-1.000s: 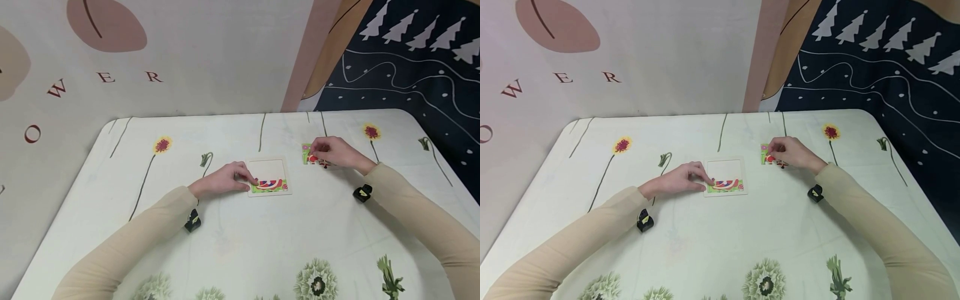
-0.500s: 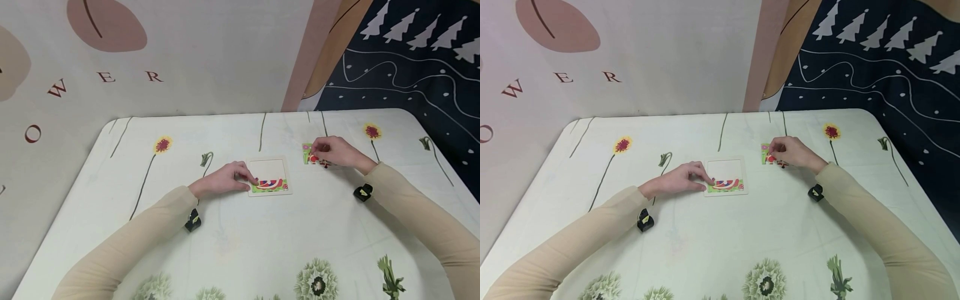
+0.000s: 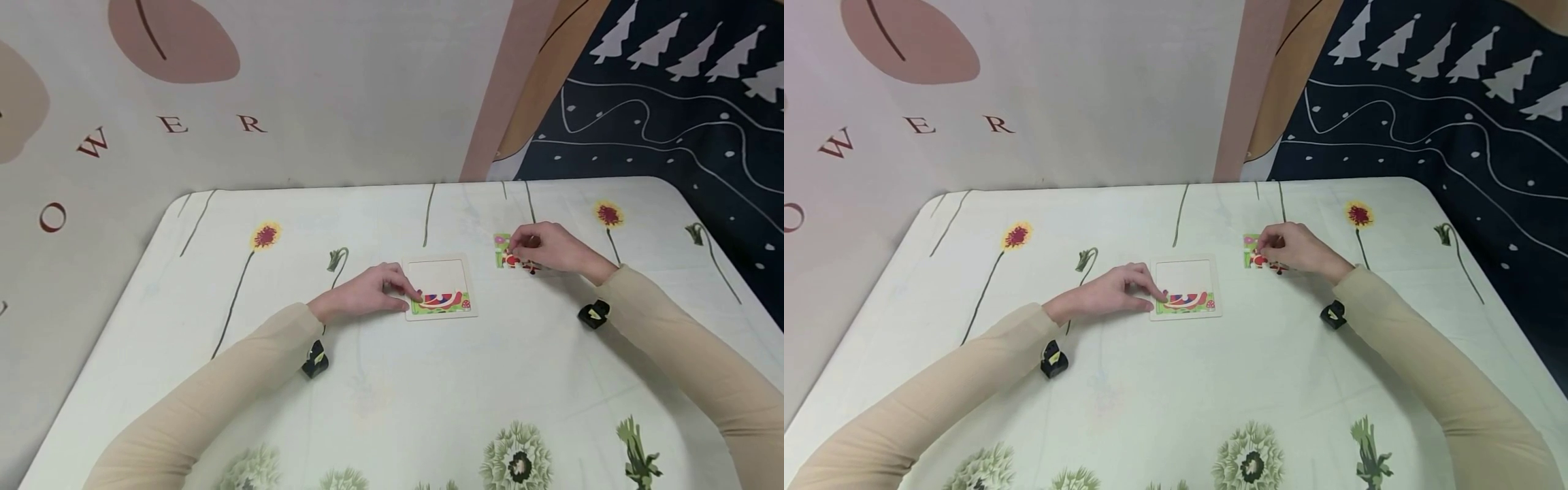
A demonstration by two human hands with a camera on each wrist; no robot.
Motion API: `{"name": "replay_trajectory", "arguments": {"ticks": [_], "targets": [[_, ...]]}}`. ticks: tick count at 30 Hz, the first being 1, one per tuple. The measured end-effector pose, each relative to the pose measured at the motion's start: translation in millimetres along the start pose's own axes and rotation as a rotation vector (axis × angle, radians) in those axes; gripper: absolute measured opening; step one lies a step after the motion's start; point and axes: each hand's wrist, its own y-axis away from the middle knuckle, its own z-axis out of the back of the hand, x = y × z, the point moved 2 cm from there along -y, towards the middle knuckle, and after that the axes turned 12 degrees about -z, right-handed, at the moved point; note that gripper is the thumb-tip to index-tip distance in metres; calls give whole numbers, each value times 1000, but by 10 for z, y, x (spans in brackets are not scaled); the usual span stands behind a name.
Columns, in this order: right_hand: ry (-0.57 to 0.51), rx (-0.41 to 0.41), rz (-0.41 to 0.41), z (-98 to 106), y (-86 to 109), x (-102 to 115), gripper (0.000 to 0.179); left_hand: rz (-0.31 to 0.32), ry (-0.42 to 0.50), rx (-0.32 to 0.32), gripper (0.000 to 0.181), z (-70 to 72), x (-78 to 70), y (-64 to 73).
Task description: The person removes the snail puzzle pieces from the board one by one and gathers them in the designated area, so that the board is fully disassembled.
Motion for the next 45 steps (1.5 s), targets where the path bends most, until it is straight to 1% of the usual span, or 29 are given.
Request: {"name": "replay_trajectory", "arguments": {"ticks": [7,14,21,25,28,35,40,45], "targets": [[-16,-26,10,-7,31,16,9,12,-11,8,23,-1,-5,0],[-66,-31,43,-52,82,80,9,12,-65,24,23,1,-60,-10],[-84,-25,78,-135,97,173,7,-36,-126,24,21,-25,-139,-30],[-89,-17,110,-188,106,237,9,-46,-163,29,21,-62,-158,-75],[-97,-2,122,-216,118,286,11,-51,-168,24,22,-84,-168,-120],[-109,6,135,-263,123,350,12,-101,-197,-2,22,-99,-175,-218],[-98,10,173,-310,126,373,12,-93,-205,-3,24,-91,-153,-277],[-111,30,202,-366,133,398,11,-96,-196,18,26,-79,-109,-317]]}}
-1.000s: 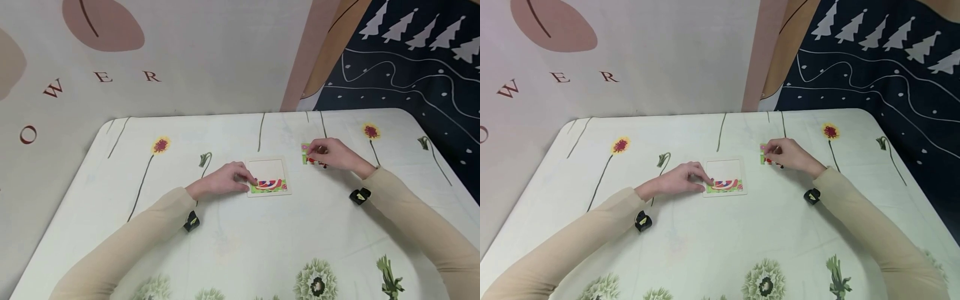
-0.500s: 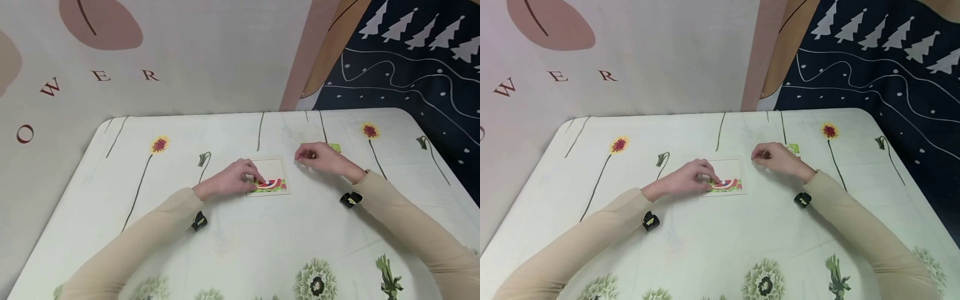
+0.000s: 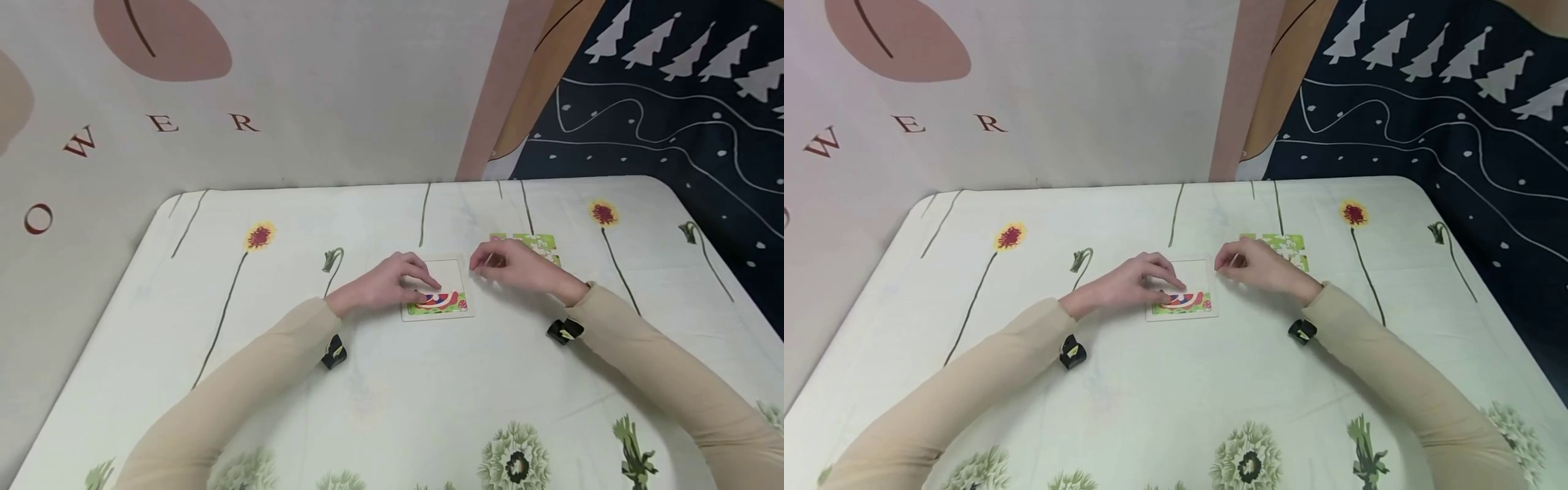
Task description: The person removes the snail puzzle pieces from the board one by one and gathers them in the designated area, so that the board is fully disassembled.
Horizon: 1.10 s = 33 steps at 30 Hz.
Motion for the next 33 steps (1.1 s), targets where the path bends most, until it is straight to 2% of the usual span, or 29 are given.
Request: {"name": "replay_trajectory", "arguments": {"ticks": [8,16,20,27,33], "targets": [[-14,39,-10,-55,-3,50,11,26,13,19,23,-21,44,-49],[-27,134,14,-135,-2,91,18,30,16,12,23,-30,48,-48],[-21,161,14,-169,8,118,22,51,36,19,23,-25,35,-55],[10,166,47,-210,41,173,21,81,37,31,24,-39,66,-62],[15,169,36,-232,45,182,19,86,49,32,24,-39,76,-60]]}}
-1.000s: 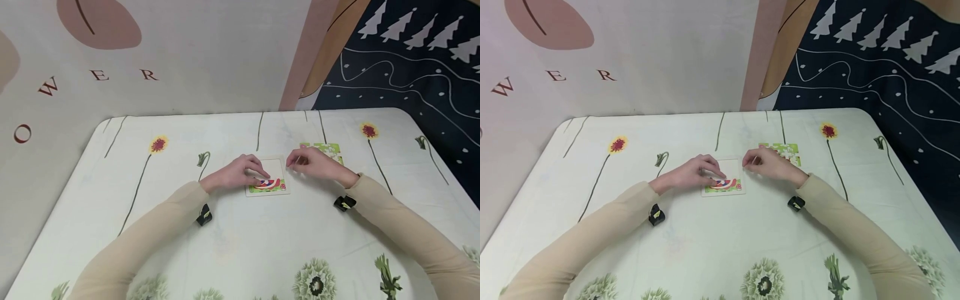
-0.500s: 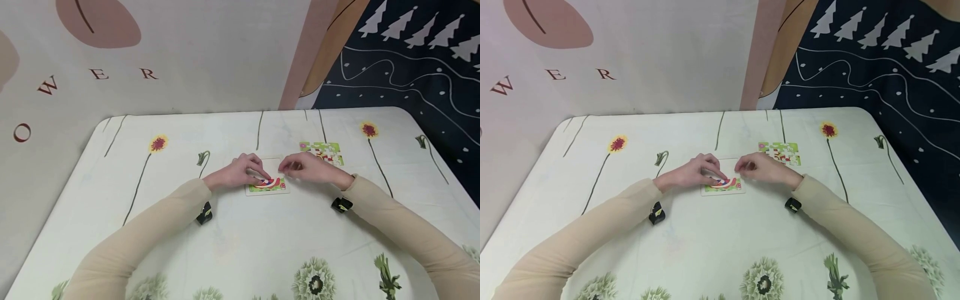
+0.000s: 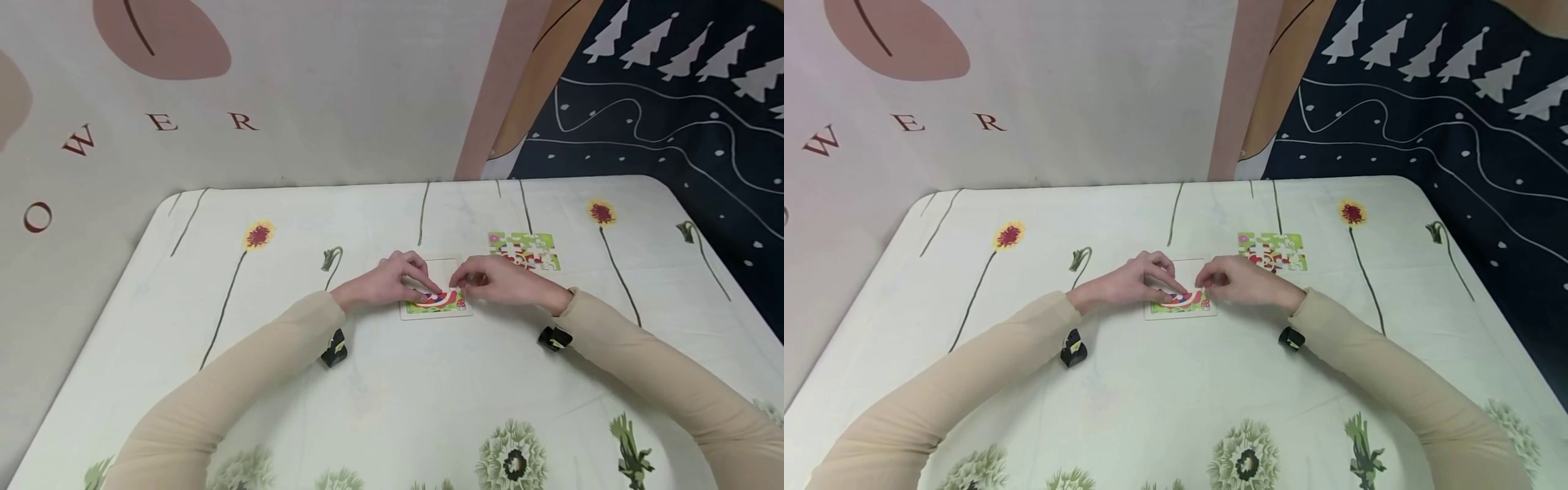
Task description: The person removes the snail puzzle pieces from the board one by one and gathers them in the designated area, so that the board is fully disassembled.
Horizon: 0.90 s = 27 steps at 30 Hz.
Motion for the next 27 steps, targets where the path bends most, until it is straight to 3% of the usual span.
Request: {"name": "replay_trajectory", "arguments": {"ticks": [27], "targets": [[-136,79,-25,-4,-2,-54,24,-2,-3,4,23,6,1,-6]]}}
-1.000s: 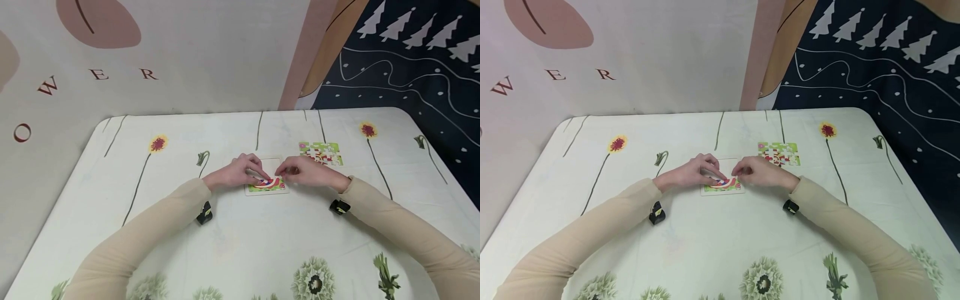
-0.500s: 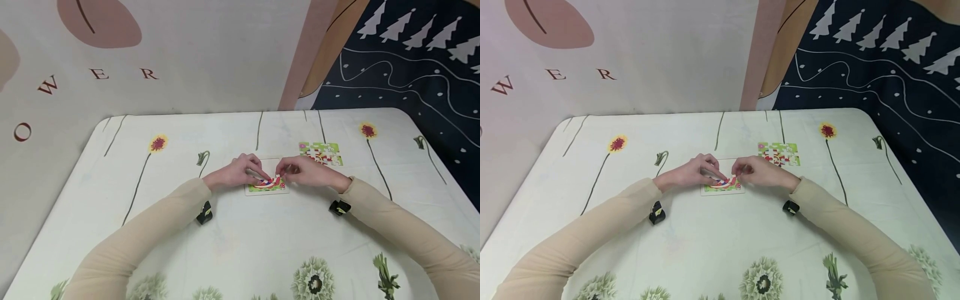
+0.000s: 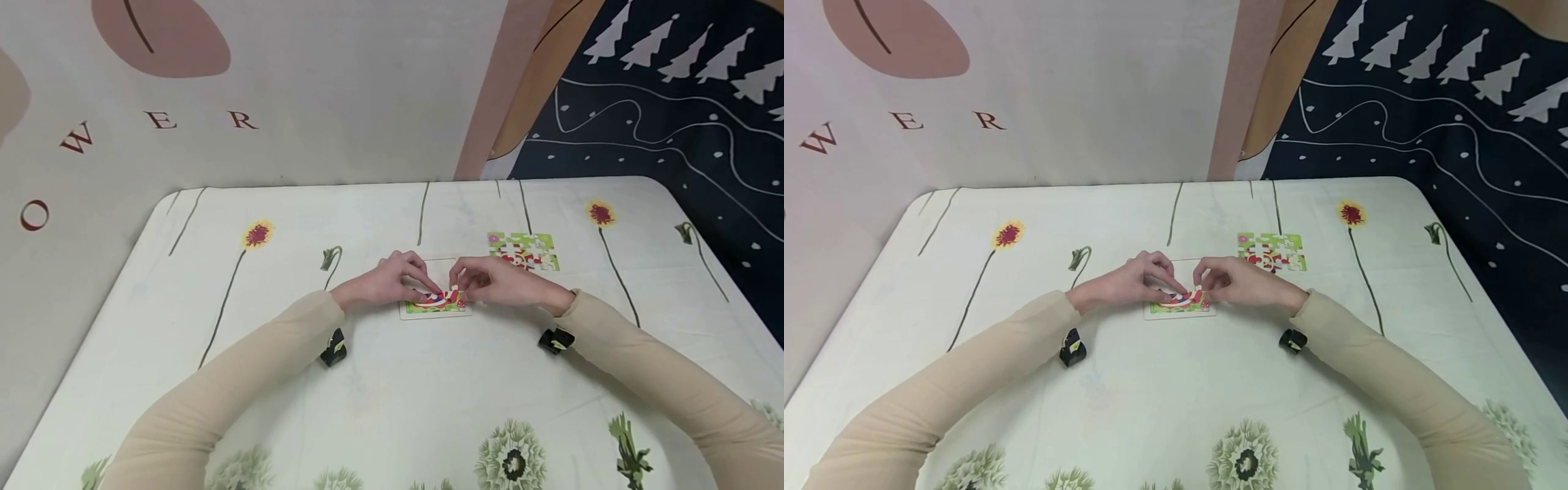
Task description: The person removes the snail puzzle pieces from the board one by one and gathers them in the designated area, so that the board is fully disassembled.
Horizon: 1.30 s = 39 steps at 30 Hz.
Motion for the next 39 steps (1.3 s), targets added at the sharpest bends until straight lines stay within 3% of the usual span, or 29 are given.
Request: {"name": "replay_trajectory", "arguments": {"ticks": [17,26,39], "targets": [[-34,-31,-18,54,79,-39,21,16,-5,8,25,1,-7,15],[-38,-92,-76,197,245,-80,22,13,-10,18,24,-2,-13,11],[-17,-150,-80,351,479,-224,21,12,6,13,25,0,-9,23]]}}
